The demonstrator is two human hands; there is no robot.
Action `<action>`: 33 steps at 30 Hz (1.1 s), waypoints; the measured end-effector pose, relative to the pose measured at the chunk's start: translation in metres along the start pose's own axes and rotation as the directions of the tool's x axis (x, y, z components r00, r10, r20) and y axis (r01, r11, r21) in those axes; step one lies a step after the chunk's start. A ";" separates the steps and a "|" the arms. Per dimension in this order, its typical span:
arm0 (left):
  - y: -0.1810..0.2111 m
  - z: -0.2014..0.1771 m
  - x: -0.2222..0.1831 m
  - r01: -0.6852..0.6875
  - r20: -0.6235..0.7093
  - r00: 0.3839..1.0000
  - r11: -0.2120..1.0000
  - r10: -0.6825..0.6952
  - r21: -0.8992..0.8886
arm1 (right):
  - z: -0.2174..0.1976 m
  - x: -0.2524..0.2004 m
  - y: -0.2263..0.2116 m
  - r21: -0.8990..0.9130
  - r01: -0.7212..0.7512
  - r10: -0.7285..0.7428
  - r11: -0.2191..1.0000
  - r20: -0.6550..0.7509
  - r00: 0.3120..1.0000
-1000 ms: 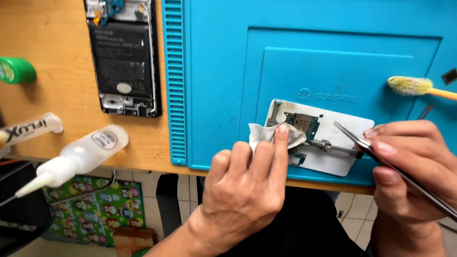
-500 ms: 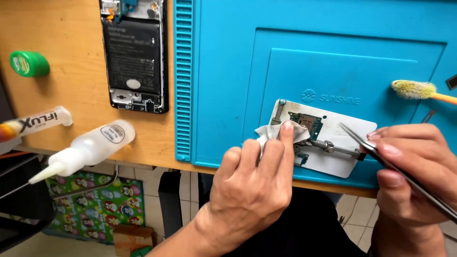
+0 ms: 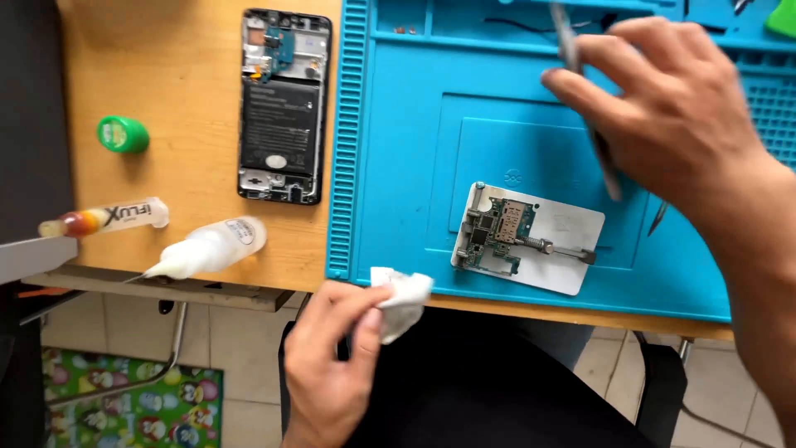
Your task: A technician repairs a mobile phone motherboard by using a heat gun and tweezers to work on components, then cleans the board with flux and a toothbrush.
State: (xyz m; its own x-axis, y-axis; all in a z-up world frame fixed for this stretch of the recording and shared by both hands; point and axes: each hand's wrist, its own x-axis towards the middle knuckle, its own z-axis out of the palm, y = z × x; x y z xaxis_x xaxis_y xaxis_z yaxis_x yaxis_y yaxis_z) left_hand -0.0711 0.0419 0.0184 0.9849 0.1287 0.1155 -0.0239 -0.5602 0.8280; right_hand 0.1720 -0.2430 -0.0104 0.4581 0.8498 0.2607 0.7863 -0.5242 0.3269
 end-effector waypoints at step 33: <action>-0.026 -0.028 -0.031 0.065 -0.349 0.881 0.813 -0.319 -0.578 | -0.096 0.019 -0.142 0.758 -0.231 0.142 0.610 0.183 0.973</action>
State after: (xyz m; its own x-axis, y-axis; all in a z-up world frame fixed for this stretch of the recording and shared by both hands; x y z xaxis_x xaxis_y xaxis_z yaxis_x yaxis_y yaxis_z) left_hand -0.1055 0.0749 0.0086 0.8157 0.5777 0.0291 -0.0540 0.0260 0.9982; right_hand 0.0296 -0.1574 0.0352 0.6329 0.7626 0.1336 0.6878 -0.4747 -0.5491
